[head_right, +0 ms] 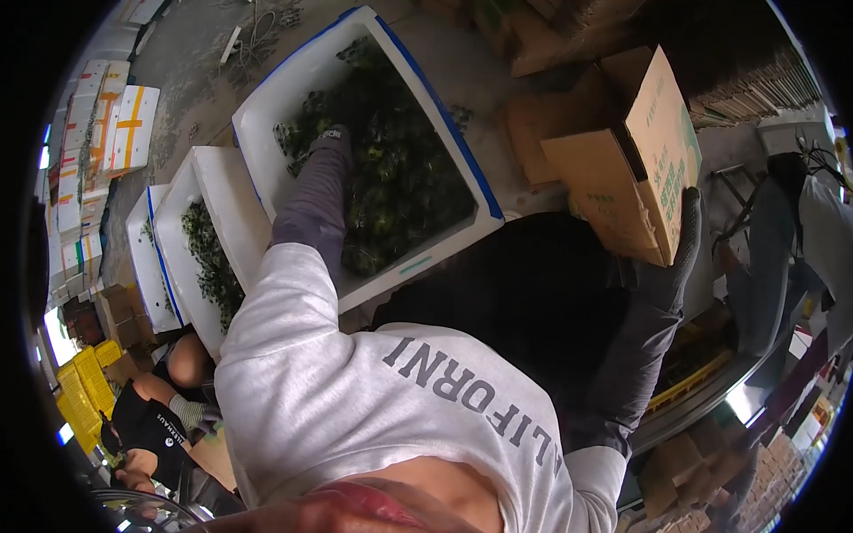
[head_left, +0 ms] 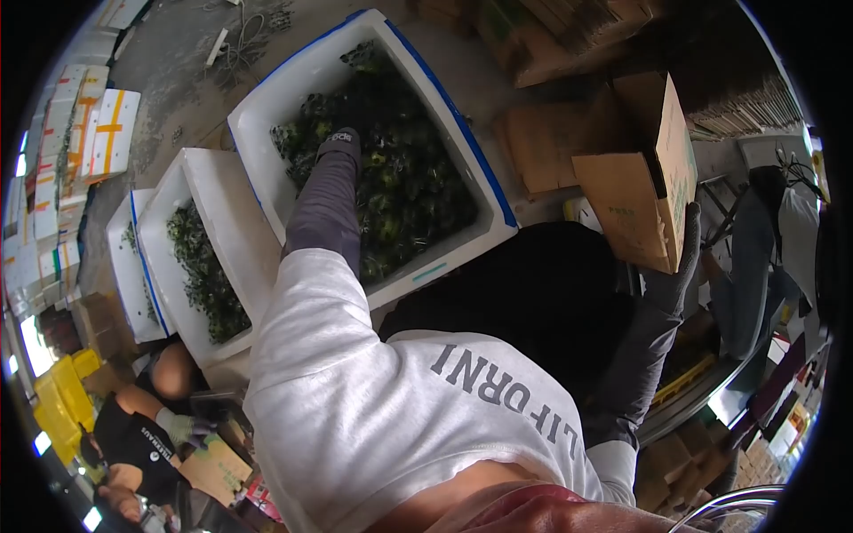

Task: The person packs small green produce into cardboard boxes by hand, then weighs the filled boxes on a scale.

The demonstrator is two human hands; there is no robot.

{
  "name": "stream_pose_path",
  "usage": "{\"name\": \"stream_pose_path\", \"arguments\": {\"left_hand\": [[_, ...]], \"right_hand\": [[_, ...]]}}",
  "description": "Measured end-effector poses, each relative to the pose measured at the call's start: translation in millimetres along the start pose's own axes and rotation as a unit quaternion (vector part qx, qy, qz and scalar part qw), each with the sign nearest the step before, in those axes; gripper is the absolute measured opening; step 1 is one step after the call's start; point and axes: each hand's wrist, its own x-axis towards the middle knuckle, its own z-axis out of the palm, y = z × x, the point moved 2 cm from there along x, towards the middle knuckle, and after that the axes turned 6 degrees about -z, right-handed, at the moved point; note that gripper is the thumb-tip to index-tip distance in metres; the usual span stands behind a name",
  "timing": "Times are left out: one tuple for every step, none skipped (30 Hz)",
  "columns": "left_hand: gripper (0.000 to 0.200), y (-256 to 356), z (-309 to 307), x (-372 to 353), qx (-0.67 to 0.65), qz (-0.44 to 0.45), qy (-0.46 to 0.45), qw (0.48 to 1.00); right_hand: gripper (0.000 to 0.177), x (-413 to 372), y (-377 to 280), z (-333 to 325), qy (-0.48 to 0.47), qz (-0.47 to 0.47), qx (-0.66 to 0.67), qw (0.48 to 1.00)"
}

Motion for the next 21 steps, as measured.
{"name": "stream_pose_path", "arguments": {"left_hand": [[0.063,1.0,12.6,6.4,-0.004,0.020,-0.019,1.000],[0.063,12.9,8.5,5.2,-0.009,0.039,-0.038,0.998],[0.065,28.1,10.3,-11.4,-0.031,0.054,-0.011,0.998],[0.065,33.4,9.4,-22.5,-0.030,0.093,-0.005,0.995],[0.065,38.9,8.2,-33.4,-0.029,0.131,0.002,0.991],[0.064,26.6,16.4,-39.4,-0.010,0.193,-0.014,0.981],[0.063,25.1,10.9,-50.1,0.007,0.222,-0.024,0.975],[0.062,24.0,5.3,-60.3,0.023,0.251,-0.034,0.967],[0.065,30.0,2.1,-58.1,0.026,0.240,-0.048,0.969],[0.068,36.3,-0.8,-55.7,0.029,0.229,-0.061,0.971],[0.076,39.2,8.8,-39.4,0.024,0.213,-0.084,0.973],[0.074,35.7,22.5,-22.0,0.060,0.212,-0.062,0.973],[0.072,30.8,35.6,-9.8,0.098,0.205,-0.040,0.973],[0.068,37.7,24.3,-6.7,0.080,0.226,-0.059,0.969],[0.063,38.9,10.3,-6.4,0.067,0.241,-0.079,0.965],[0.061,21.7,21.9,0.1,0.019,0.207,-0.069,0.976],[0.059,7.8,31.6,4.5,-0.025,0.170,-0.059,0.983],[0.055,10.9,24.7,-1.6,-0.044,0.180,-0.037,0.982],[0.052,15.9,14.9,-6.8,-0.062,0.189,-0.014,0.980],[0.049,20.6,5.2,-11.9,-0.080,0.199,0.010,0.977],[0.046,17.1,9.0,-12.3,-0.081,0.199,0.034,0.976]], "right_hand": [[0.046,-4.2,1.2,-4.1,0.006,0.004,-0.009,1.000],[0.046,-10.6,2.5,-5.5,0.030,-0.080,-0.124,0.989],[0.045,-11.3,3.2,-5.8,0.051,-0.065,-0.105,0.991],[0.045,-10.9,4.1,-4.4,0.074,-0.052,-0.083,0.992],[0.043,-12.7,-0.3,22.8,0.038,-0.008,0.045,0.998],[0.042,-14.5,-4.5,50.0,0.013,0.046,0.166,0.985],[0.044,-13.9,0.3,35.6,0.011,-0.025,0.004,1.000],[0.047,-17.5,16.3,2.7,0.016,-0.090,-0.164,0.982],[0.046,-6.5,45.7,-103.9,-0.057,-0.056,-0.299,0.951],[0.043,-7.3,37.7,-55.7,0.010,-0.045,-0.158,0.986],[0.042,-8.4,27.7,-0.8,0.080,-0.051,-0.011,0.995],[0.043,-2.5,18.4,22.4,0.069,-0.001,0.120,0.990],[0.041,1.5,13.8,37.9,0.004,0.024,0.218,0.976],[0.045,4.7,13.8,36.6,-0.011,0.090,0.308,0.947],[0.046,4.8,9.2,52.8,0.070,0.085,0.247,0.963],[0.043,8.0,13.3,43.4,0.052,0.078,0.249,0.964],[0.041,12.2,19.0,34.4,0.032,0.073,0.253,0.964],[0.040,11.6,17.8,34.0,0.052,0.065,0.240,0.967],[0.040,13.2,16.6,34.6,0.070,0.056,0.228,0.970],[0.040,14.4,15.5,33.3,0.089,0.047,0.217,0.971],[0.040,14.5,13.5,30.0,0.088,0.043,0.224,0.970]]}}
